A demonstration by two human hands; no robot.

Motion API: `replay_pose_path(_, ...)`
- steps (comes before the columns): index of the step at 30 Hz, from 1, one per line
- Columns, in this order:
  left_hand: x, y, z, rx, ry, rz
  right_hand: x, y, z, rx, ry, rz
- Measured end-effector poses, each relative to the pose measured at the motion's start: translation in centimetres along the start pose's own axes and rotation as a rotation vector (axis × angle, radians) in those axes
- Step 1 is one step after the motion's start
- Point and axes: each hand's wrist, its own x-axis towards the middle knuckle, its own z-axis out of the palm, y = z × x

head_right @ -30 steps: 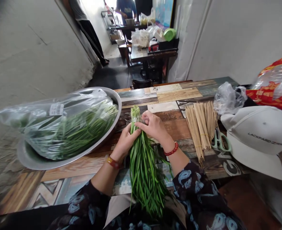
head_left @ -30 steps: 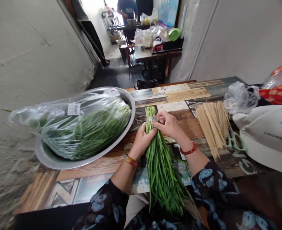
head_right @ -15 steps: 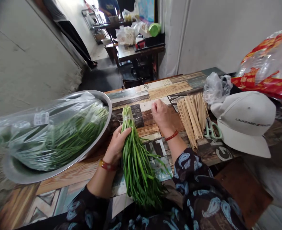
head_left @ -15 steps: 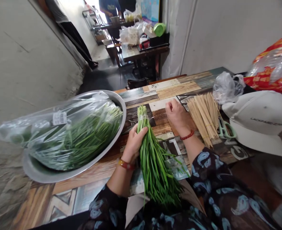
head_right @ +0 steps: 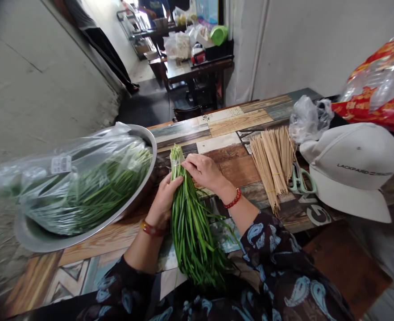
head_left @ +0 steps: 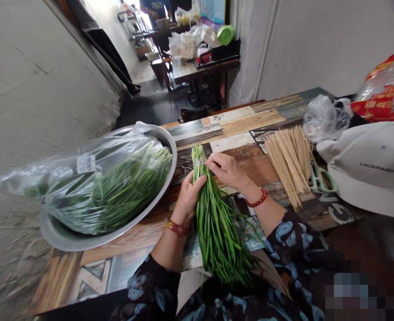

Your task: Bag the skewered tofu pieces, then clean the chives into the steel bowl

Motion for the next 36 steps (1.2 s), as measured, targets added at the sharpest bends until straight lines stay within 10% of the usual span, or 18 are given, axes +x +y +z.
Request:
replay_pose_path(11,-0.8,0.8,-0.7,-0.062,-0.148,-0.035,-0.3,3.2,0.3,-0.383,0.166,0.178)
replay_pose_path(22,-0.8,1.1,-0.6,-0.188,-0.242,-0.159,0.1,0.0,-0.9,0.672,0.031,0.404)
replay_pose_path(36,-0.3,0.7,-0.7,-0.189,-0.186,-0.204,-0.2,-1.1,-0.4,-0.278,0.159,-0.12)
